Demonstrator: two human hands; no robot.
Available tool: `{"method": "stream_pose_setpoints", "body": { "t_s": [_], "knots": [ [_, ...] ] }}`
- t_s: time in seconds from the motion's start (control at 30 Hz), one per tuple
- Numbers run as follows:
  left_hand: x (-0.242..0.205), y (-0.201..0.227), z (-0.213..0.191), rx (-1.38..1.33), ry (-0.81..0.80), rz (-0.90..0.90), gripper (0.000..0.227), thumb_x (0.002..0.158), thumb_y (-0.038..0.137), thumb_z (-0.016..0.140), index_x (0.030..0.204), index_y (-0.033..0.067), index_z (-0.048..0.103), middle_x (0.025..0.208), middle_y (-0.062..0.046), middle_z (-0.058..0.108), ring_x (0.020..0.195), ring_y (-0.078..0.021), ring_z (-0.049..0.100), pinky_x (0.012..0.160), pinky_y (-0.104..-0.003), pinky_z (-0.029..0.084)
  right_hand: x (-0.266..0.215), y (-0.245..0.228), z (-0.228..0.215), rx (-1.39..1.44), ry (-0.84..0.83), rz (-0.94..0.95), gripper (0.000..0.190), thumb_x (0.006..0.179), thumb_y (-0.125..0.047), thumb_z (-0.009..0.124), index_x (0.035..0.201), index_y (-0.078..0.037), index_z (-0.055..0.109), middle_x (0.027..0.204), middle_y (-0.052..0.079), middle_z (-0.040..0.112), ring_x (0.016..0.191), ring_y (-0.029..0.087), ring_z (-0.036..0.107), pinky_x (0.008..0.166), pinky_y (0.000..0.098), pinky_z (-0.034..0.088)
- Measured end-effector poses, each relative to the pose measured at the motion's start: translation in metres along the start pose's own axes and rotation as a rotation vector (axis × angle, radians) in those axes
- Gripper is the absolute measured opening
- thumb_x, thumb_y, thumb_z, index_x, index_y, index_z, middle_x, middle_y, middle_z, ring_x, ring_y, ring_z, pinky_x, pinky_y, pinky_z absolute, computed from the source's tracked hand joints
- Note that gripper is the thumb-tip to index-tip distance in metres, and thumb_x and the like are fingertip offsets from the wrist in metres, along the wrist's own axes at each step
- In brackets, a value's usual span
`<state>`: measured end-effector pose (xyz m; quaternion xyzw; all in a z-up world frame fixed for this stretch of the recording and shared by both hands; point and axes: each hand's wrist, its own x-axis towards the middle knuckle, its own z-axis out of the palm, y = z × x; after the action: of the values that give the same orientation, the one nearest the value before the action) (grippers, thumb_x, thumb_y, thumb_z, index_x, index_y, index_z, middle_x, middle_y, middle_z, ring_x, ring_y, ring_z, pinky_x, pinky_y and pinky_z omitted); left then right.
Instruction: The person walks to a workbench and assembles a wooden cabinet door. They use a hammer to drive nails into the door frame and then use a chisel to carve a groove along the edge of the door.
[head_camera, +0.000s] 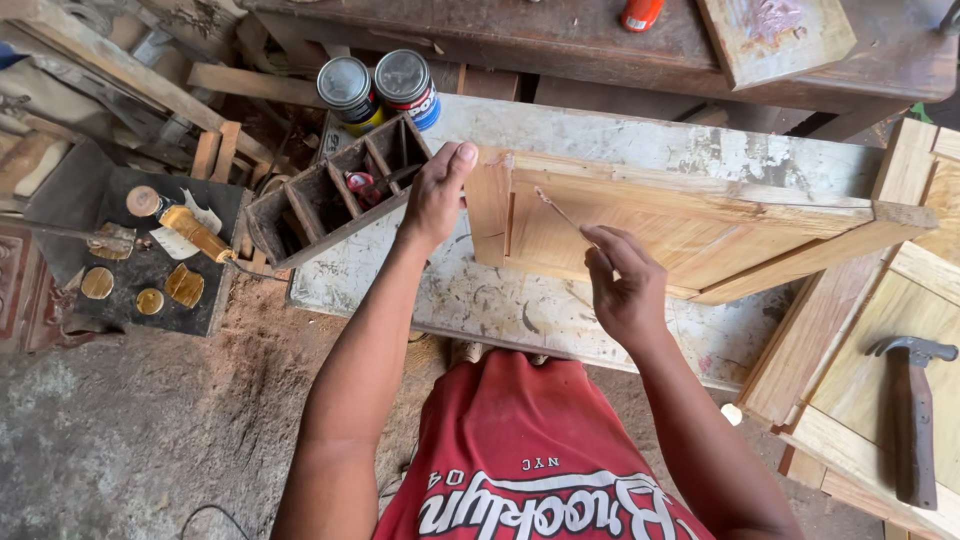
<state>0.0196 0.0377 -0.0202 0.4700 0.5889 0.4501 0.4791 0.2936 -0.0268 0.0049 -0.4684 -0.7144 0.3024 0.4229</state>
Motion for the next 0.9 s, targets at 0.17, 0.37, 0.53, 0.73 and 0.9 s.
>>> {"method": "stream_pose_setpoints", "body": {
  "t_s": [0.17, 0.37, 0.53, 0.73, 0.9],
  "knots": [
    [0.006, 0.001, -0.001, 0.231, 0.05, 0.442, 0.044, 0.113, 0.043, 0.044, 0.106, 0.0025, 0.059, 0.082, -0.007, 0.055, 0.079, -0.0159, 0.053, 0.075, -0.033, 0.049, -0.016, -0.006, 0.011, 0.039, 0.031, 0.131, 0.024, 0.098, 0.001, 0.065, 0.121, -0.002, 0.07, 0.108, 0.013, 0.073, 0.082, 0.016, 0.072, 0.068, 0.0278, 0.056],
    [0.026, 0.006, -0.011, 0.241, -0.1, 0.429, 0.042, 0.112, 0.043, 0.044, 0.105, 0.0042, 0.059, 0.078, -0.006, 0.053, 0.075, -0.0157, 0.051, 0.071, -0.033, 0.047, -0.015, -0.017, 0.05, 0.033, 0.179, 0.202, 0.024, 0.098, 0.002, 0.065, 0.121, -0.001, 0.07, 0.108, 0.012, 0.073, 0.082, 0.014, 0.07, 0.07, 0.0258, 0.055],
    [0.042, 0.009, -0.019, 0.235, -0.205, 0.412, 0.044, 0.114, 0.045, 0.043, 0.104, 0.0047, 0.057, 0.079, -0.006, 0.051, 0.077, -0.0134, 0.05, 0.071, -0.032, 0.048, 0.005, -0.012, 0.092, 0.078, 0.373, 0.178, 0.025, 0.099, 0.004, 0.064, 0.122, -0.002, 0.07, 0.116, 0.012, 0.071, 0.088, 0.014, 0.068, 0.077, 0.0256, 0.054],
    [0.049, 0.01, -0.029, 0.195, -0.307, 0.316, 0.043, 0.111, 0.047, 0.043, 0.105, 0.0073, 0.057, 0.084, 0.001, 0.052, 0.078, -0.0086, 0.051, 0.069, -0.028, 0.05, 0.019, -0.003, 0.13, 0.081, 0.498, 0.126, 0.029, 0.094, 0.004, 0.07, 0.122, -0.003, 0.069, 0.118, 0.014, 0.068, 0.098, 0.021, 0.071, 0.082, 0.0303, 0.058],
    [0.046, 0.011, -0.032, 0.084, -0.401, 0.241, 0.042, 0.112, 0.049, 0.043, 0.105, 0.0096, 0.054, 0.087, 0.005, 0.05, 0.079, -0.0067, 0.051, 0.07, -0.025, 0.052, 0.023, -0.003, 0.127, -0.258, 0.631, 0.067, 0.027, 0.093, 0.005, 0.079, 0.116, -0.008, 0.071, 0.111, 0.011, 0.071, 0.099, 0.028, 0.073, 0.082, 0.0366, 0.059]
  ]
}}
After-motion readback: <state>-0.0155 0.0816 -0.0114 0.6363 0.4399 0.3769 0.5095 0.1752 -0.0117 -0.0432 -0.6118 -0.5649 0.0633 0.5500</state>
